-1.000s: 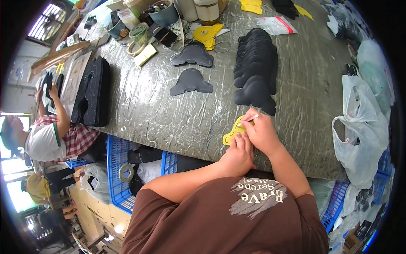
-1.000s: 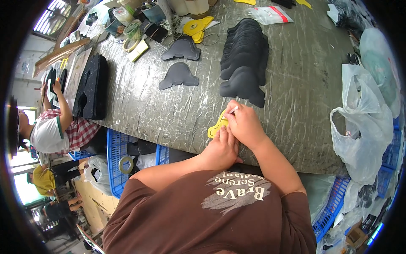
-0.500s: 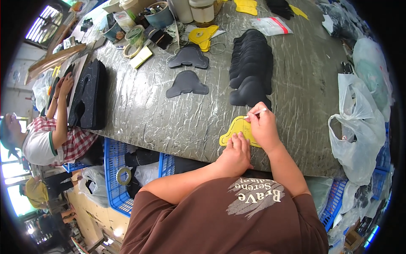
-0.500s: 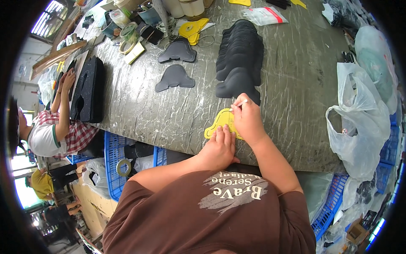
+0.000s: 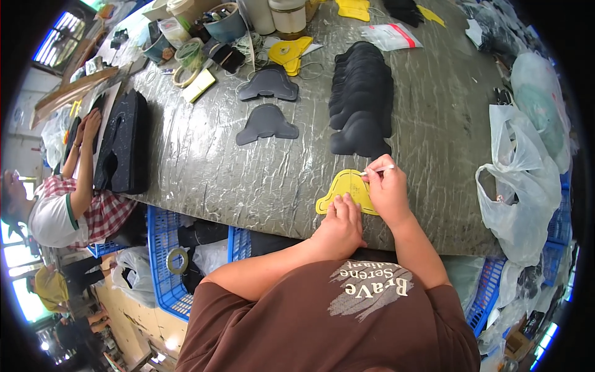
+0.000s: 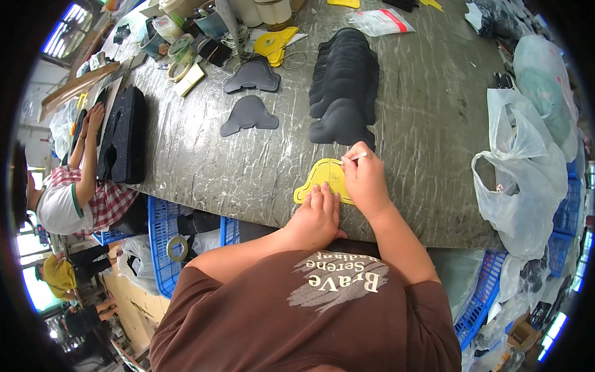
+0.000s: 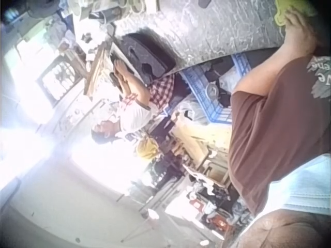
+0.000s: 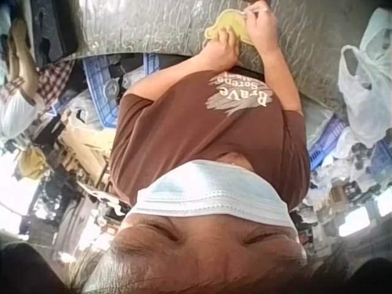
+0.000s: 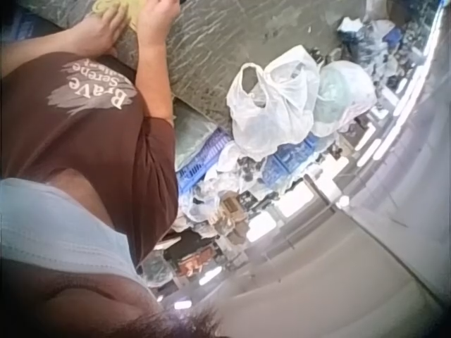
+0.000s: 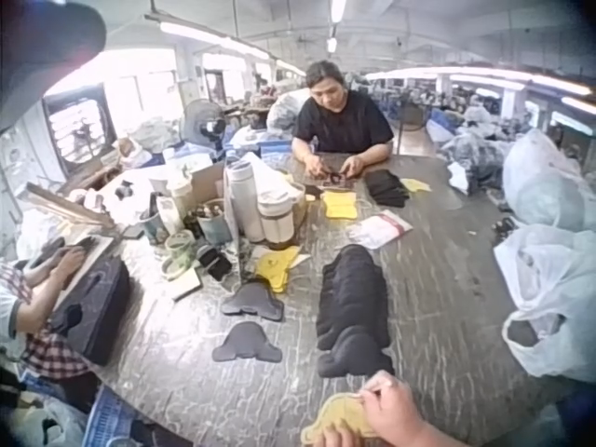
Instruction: The recorder is picking up shoe upper components from a stack and placing them onto a template to mark lines with a silver pen.
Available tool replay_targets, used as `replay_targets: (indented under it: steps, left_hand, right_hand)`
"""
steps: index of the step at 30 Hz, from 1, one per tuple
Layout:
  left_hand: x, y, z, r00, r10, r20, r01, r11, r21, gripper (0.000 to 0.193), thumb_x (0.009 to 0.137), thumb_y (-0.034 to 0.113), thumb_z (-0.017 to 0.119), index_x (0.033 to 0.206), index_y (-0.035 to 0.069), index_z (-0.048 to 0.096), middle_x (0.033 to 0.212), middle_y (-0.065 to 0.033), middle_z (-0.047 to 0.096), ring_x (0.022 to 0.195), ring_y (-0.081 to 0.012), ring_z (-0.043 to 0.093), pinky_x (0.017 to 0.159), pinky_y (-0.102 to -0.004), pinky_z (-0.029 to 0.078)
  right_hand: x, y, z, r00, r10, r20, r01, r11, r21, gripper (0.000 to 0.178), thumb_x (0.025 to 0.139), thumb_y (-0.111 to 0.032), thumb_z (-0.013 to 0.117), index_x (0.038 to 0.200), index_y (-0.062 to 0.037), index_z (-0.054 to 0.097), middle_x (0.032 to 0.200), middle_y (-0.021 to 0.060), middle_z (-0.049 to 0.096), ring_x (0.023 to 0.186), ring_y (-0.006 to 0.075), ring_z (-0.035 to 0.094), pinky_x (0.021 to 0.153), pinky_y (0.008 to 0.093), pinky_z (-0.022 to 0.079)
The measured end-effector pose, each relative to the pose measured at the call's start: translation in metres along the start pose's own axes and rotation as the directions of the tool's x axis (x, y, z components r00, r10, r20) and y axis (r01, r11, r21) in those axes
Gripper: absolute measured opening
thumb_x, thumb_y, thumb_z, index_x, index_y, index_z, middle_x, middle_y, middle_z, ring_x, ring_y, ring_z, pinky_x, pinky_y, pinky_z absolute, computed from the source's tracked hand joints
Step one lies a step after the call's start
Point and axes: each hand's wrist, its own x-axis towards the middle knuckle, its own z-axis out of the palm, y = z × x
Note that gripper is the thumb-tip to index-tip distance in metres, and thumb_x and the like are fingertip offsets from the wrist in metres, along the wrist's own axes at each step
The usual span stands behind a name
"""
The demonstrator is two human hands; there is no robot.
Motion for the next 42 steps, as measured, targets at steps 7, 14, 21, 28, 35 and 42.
replay_targets:
  steps: [7,14,21,28,35,42]
  left_hand:
    - [0.000,-0.001,-0.001,1.000,-0.007,-0.007,0.007,1.000,-0.011,0.082,0.080,0.058,0.055,0.121,-0.013,0.054,0.119,-0.0390,0.052,0.109,-0.0490,0.056,0.090,-0.0486,0.050]
    - [0.000,0.000,-0.001,1.000,-0.027,0.003,0.027,1.000,-0.003,0.082,0.079,0.059,0.056,0.121,-0.011,0.055,0.120,-0.0379,0.052,0.109,-0.0487,0.055,0.090,-0.0483,0.050]
    - [0.000,0.000,0.001,1.000,-0.029,0.007,0.029,1.000,0.000,0.082,0.078,0.059,0.056,0.121,-0.010,0.056,0.120,-0.0372,0.052,0.109,-0.0482,0.055,0.091,-0.0479,0.050]
    - [0.000,0.000,-0.002,1.000,-0.029,-0.001,0.029,1.000,-0.001,0.082,0.076,0.060,0.057,0.120,-0.010,0.057,0.120,-0.0370,0.052,0.109,-0.0480,0.055,0.091,-0.0470,0.050]
    - [0.000,-0.001,-0.001,1.000,-0.022,-0.008,0.022,1.000,0.012,0.082,0.076,0.060,0.057,0.120,-0.009,0.057,0.120,-0.0370,0.052,0.109,-0.0476,0.055,0.090,-0.0461,0.051]
    - [0.002,-0.003,-0.002,1.000,-0.019,-0.016,0.019,1.000,-0.001,0.082,0.075,0.060,0.058,0.120,-0.009,0.057,0.119,-0.0362,0.053,0.107,-0.0469,0.056,0.089,-0.0459,0.051]
  right_hand:
    - [-0.020,0.005,-0.011,0.999,-0.014,-0.052,0.012,0.999,-0.038,0.005,0.086,0.004,0.057,0.084,0.0015,0.054,0.077,0.0125,0.063,0.069,0.0226,0.066,0.063,0.0315,0.052]
    - [-0.036,0.011,-0.011,0.993,-0.054,-0.105,0.059,0.997,0.041,0.005,0.085,0.004,0.059,0.086,0.0008,0.056,0.082,0.0128,0.065,0.072,0.0223,0.066,0.065,0.0300,0.053]
    - [-0.042,0.011,-0.018,0.986,-0.143,-0.087,0.140,0.990,-0.033,0.007,0.083,0.005,0.061,0.084,-0.0002,0.056,0.082,0.0133,0.065,0.072,0.0259,0.065,0.064,0.0323,0.051]
    - [-0.065,0.008,-0.029,0.990,-0.093,-0.109,0.090,0.995,-0.033,0.009,0.083,0.006,0.060,0.084,-0.0002,0.054,0.080,0.0133,0.064,0.071,0.0246,0.065,0.063,0.0320,0.051]
    - [-0.079,0.001,-0.038,0.988,-0.084,-0.133,0.072,0.993,-0.091,0.009,0.084,0.006,0.060,0.083,-0.0003,0.053,0.082,0.0135,0.063,0.070,0.0244,0.063,0.063,0.0325,0.050]
    - [-0.077,-0.009,-0.033,0.975,-0.213,-0.067,0.197,0.962,-0.189,0.011,0.081,0.006,0.060,0.084,-0.0014,0.052,0.078,0.0141,0.060,0.070,0.0313,0.061,0.063,0.0366,0.049]
